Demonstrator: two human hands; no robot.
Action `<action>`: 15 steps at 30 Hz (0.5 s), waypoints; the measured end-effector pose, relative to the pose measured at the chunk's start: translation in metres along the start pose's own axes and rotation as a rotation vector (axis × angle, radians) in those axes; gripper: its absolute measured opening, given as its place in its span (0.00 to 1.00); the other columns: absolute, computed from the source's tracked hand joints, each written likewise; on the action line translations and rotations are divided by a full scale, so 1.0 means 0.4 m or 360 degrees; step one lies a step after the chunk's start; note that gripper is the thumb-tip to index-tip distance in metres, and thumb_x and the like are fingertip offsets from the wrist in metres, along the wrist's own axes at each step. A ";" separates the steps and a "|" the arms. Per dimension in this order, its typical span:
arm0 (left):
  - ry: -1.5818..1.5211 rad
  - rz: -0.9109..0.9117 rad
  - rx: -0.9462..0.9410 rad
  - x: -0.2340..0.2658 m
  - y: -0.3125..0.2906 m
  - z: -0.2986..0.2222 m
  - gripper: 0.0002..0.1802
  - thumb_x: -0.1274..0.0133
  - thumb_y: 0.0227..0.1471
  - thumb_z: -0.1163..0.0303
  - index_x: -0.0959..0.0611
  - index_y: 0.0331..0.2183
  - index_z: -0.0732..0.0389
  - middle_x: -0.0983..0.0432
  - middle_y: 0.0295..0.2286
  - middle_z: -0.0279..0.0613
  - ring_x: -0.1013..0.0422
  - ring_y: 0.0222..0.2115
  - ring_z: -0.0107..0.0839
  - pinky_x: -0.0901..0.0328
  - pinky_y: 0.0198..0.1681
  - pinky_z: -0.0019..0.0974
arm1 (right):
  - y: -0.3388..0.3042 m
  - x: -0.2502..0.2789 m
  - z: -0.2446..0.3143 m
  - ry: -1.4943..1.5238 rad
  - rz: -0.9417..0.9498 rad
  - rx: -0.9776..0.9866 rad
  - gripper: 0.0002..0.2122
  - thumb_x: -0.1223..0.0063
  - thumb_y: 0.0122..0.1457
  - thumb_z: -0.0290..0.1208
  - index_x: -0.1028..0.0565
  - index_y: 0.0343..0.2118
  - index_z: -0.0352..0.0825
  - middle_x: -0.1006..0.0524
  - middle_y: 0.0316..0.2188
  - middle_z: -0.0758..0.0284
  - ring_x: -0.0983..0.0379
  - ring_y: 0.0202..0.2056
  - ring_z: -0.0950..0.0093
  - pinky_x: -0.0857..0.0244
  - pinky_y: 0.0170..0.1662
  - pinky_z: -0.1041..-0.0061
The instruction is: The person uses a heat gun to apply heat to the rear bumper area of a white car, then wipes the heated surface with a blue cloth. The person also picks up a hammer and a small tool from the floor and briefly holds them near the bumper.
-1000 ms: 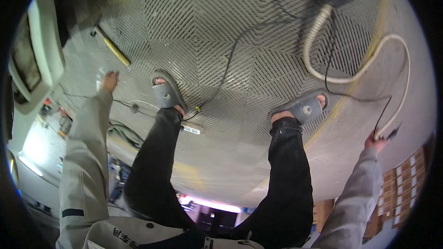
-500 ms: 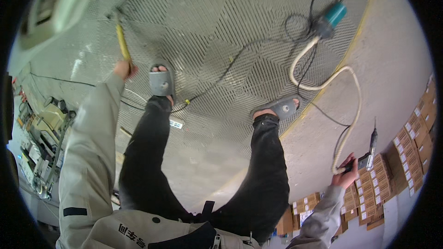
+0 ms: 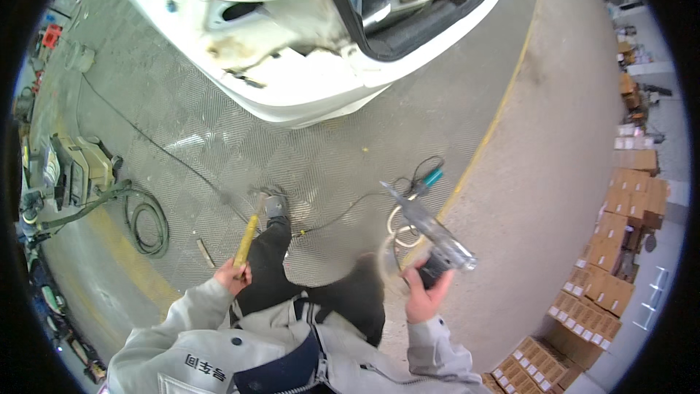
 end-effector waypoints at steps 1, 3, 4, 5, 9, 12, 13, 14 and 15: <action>0.0114 0.0034 -0.0120 -0.017 -0.093 -0.031 0.17 0.44 0.61 0.76 0.31 0.49 0.62 0.26 0.33 0.43 0.25 0.33 0.36 0.28 0.41 0.42 | -0.023 -0.049 0.050 -0.0001 0.0044 -0.0079 0.15 0.45 0.65 0.19 0.34 0.51 0.33 0.24 0.36 0.65 0.23 0.31 0.74 0.27 0.37 0.74; 0.0390 0.0119 -0.0377 -0.042 -0.275 -0.108 0.25 0.40 0.57 0.80 0.32 0.52 0.62 0.25 0.34 0.42 0.25 0.35 0.36 0.27 0.43 0.44 | -0.033 -0.162 0.124 -0.0035 0.0254 -0.0125 0.12 0.43 0.65 0.20 0.30 0.49 0.32 0.23 0.34 0.67 0.25 0.30 0.77 0.29 0.37 0.76; 0.0623 0.0254 -0.0500 -0.064 -0.344 -0.169 0.28 0.38 0.55 0.81 0.33 0.53 0.62 0.24 0.33 0.40 0.24 0.35 0.33 0.27 0.44 0.43 | -0.021 -0.213 0.161 -0.0105 0.0373 -0.0103 0.10 0.41 0.65 0.23 0.28 0.47 0.31 0.22 0.33 0.68 0.25 0.30 0.78 0.30 0.37 0.77; 0.0892 0.0366 -0.0603 -0.084 -0.392 -0.244 0.31 0.35 0.54 0.81 0.33 0.54 0.61 0.23 0.32 0.39 0.23 0.35 0.30 0.26 0.44 0.42 | 0.000 -0.278 0.190 -0.0154 0.0509 -0.0073 0.09 0.40 0.66 0.25 0.26 0.46 0.30 0.22 0.32 0.68 0.25 0.30 0.79 0.31 0.36 0.77; 0.0893 0.0204 -0.0764 -0.145 -0.428 -0.514 0.23 0.39 0.59 0.77 0.30 0.53 0.60 0.29 0.22 0.32 0.28 0.21 0.25 0.29 0.26 0.34 | 0.087 -0.545 0.226 -0.0330 0.0520 0.0098 0.12 0.35 0.65 0.32 0.22 0.42 0.28 0.20 0.30 0.70 0.24 0.30 0.81 0.29 0.36 0.78; 0.0733 0.0164 -0.1023 -0.200 -0.399 -0.650 0.10 0.46 0.67 0.72 0.28 0.47 0.62 0.32 0.19 0.31 0.37 0.13 0.22 0.37 0.18 0.29 | 0.141 -0.680 0.250 -0.0288 0.0604 0.0044 0.13 0.36 0.66 0.36 0.23 0.40 0.29 0.21 0.27 0.69 0.25 0.26 0.80 0.29 0.30 0.77; 0.0766 0.0093 -0.1068 -0.207 -0.397 -0.672 0.10 0.47 0.67 0.72 0.28 0.46 0.62 0.33 0.19 0.30 0.38 0.13 0.21 0.38 0.18 0.28 | 0.158 -0.707 0.263 -0.0327 0.0645 0.0053 0.13 0.36 0.66 0.36 0.23 0.39 0.29 0.21 0.25 0.69 0.25 0.24 0.79 0.30 0.28 0.76; 0.0779 0.0086 -0.1149 -0.218 -0.396 -0.690 0.10 0.47 0.67 0.73 0.28 0.46 0.62 0.33 0.18 0.30 0.39 0.13 0.21 0.39 0.18 0.28 | 0.169 -0.724 0.271 -0.0368 0.0631 0.0053 0.13 0.36 0.66 0.36 0.23 0.38 0.29 0.22 0.25 0.69 0.25 0.23 0.80 0.31 0.27 0.76; 0.0763 0.0090 -0.1264 -0.230 -0.402 -0.697 0.09 0.47 0.67 0.73 0.28 0.46 0.62 0.33 0.18 0.30 0.39 0.13 0.20 0.41 0.17 0.27 | 0.182 -0.737 0.280 -0.0399 0.0619 0.0079 0.13 0.36 0.66 0.35 0.24 0.38 0.29 0.22 0.24 0.69 0.26 0.22 0.80 0.32 0.26 0.76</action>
Point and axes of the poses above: each hand's wrist, its own y-axis towards the middle knuckle, its own x-axis out of the back of the hand, z = x × y, the point moved 5 cm from there along y, towards the middle knuckle
